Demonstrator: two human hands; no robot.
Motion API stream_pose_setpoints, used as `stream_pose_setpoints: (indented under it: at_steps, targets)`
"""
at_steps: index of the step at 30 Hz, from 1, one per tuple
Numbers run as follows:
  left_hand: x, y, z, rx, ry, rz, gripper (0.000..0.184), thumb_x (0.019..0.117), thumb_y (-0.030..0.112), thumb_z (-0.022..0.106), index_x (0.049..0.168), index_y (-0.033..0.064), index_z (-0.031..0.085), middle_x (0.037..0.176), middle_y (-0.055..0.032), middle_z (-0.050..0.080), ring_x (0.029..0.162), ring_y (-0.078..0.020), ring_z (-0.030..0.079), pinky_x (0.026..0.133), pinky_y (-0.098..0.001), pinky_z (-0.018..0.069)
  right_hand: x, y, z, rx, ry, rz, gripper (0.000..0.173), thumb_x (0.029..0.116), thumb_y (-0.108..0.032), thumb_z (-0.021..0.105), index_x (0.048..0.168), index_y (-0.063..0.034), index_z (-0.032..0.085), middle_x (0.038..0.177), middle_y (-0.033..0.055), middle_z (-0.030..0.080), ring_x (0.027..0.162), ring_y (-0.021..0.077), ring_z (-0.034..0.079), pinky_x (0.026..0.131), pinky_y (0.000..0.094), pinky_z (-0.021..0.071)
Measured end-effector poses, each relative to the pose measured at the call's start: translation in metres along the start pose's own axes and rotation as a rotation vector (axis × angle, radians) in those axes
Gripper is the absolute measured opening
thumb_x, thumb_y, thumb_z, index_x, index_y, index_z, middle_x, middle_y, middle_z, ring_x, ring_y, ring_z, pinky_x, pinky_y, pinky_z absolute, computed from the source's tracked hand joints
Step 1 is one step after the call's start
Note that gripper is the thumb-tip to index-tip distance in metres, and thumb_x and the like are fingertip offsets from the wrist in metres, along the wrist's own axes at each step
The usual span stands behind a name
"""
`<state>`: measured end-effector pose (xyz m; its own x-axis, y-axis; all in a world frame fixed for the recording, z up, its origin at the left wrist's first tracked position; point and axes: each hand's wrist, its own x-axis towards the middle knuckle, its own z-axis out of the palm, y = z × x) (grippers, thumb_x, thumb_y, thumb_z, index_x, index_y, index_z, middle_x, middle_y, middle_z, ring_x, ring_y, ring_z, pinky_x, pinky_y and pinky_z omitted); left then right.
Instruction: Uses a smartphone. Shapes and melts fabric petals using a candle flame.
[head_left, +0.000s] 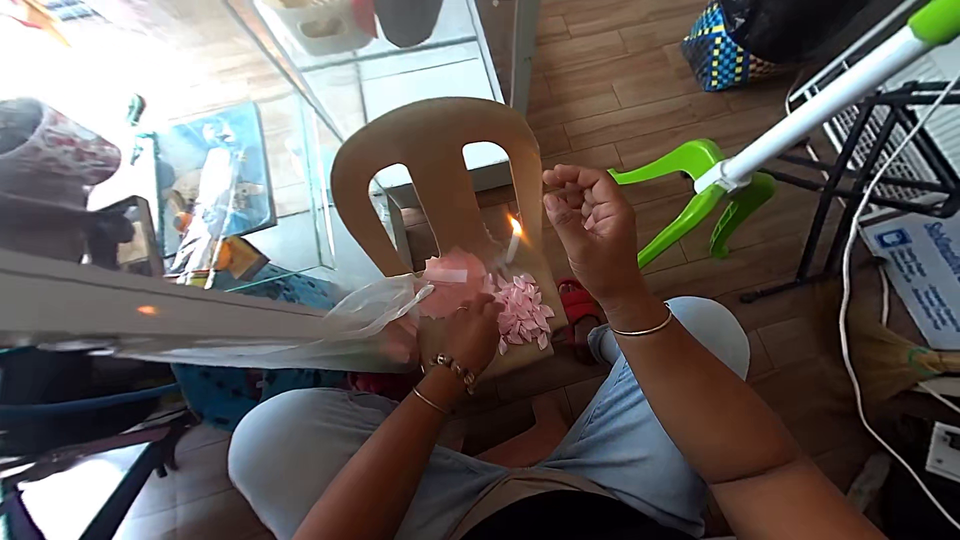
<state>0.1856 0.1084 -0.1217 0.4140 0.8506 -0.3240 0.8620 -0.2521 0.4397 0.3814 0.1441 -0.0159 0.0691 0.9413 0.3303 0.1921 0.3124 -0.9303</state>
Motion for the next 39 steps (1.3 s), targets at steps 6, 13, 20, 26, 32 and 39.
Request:
stream_pose_setpoints:
  at_steps: [6, 13, 20, 26, 32, 39]
  targets:
    - [0.007, 0.019, 0.07, 0.283, 0.039, 0.549, 0.035, 0.1035, 0.021, 0.056, 0.137, 0.0159, 0.066, 0.152, -0.0126, 0.053, 0.147, -0.0386, 0.04, 0.118, -0.0608, 0.0296, 0.017, 0.02, 0.003, -0.046, 0.091, -0.092, 0.031, 0.0984, -0.008, 0.06, 0.124, 0.0093, 0.06, 0.121, 0.0197, 0.068, 0.103, 0.0181, 0.069, 0.085, 0.0316, 0.0586]
    - [0.039, 0.037, 0.079, 0.335, -0.068, 0.496, 0.037, 0.107, 0.02, 0.049, 0.142, 0.016, 0.062, 0.155, -0.0137, 0.049, 0.151, -0.0374, 0.034, 0.122, -0.0621, 0.018, 0.021, 0.015, -0.002, -0.003, 0.147, -0.039, 0.031, 0.0976, -0.006, 0.062, 0.126, 0.0069, 0.062, 0.121, 0.0176, 0.069, 0.1, 0.0181, 0.068, 0.083, 0.0302, 0.0566]
    - [0.032, 0.014, 0.09, 0.382, 0.054, 0.476, 0.036, 0.1009, 0.005, 0.055, 0.135, 0.0068, 0.066, 0.148, -0.018, 0.055, 0.142, -0.0417, 0.045, 0.117, -0.0655, 0.0269, 0.016, 0.013, -0.009, 0.03, 0.143, -0.062, 0.032, 0.0982, -0.005, 0.061, 0.127, 0.0087, 0.06, 0.121, 0.0186, 0.068, 0.102, 0.0183, 0.068, 0.084, 0.0301, 0.057]
    - [0.016, 0.007, 0.052, 0.295, 0.201, 0.475, 0.039, 0.0997, 0.014, 0.059, 0.138, 0.0097, 0.065, 0.147, -0.0173, 0.057, 0.14, -0.0432, 0.048, 0.113, -0.0671, 0.0334, 0.021, 0.011, -0.013, 0.139, 0.144, -0.009, 0.034, 0.101, -0.009, 0.058, 0.129, 0.0098, 0.057, 0.123, 0.0204, 0.066, 0.109, 0.0184, 0.067, 0.091, 0.0306, 0.0565]
    - [-0.001, -0.026, -0.039, 0.039, 0.123, -0.025, 0.035, 0.104, 0.006, 0.052, 0.138, -0.0016, 0.059, 0.149, -0.0254, 0.049, 0.13, -0.048, 0.053, 0.104, -0.0662, 0.0442, 0.017, 0.013, -0.019, 0.061, 0.224, -0.026, 0.025, 0.1014, -0.009, 0.058, 0.119, 0.0087, 0.06, 0.108, 0.0152, 0.067, 0.093, 0.0138, 0.067, 0.082, 0.028, 0.057]
    - [0.015, -0.053, -0.041, -0.017, 0.018, -0.184, 0.04, 0.1014, 0.005, 0.056, 0.14, -0.002, 0.056, 0.15, -0.0263, 0.048, 0.13, -0.0482, 0.053, 0.105, -0.0661, 0.0438, 0.021, 0.016, -0.015, 0.076, 0.279, 0.013, 0.011, 0.1003, -0.012, 0.062, 0.102, -0.0027, 0.056, 0.089, 0.0012, 0.061, 0.075, 0.0045, 0.061, 0.068, 0.0204, 0.0536]
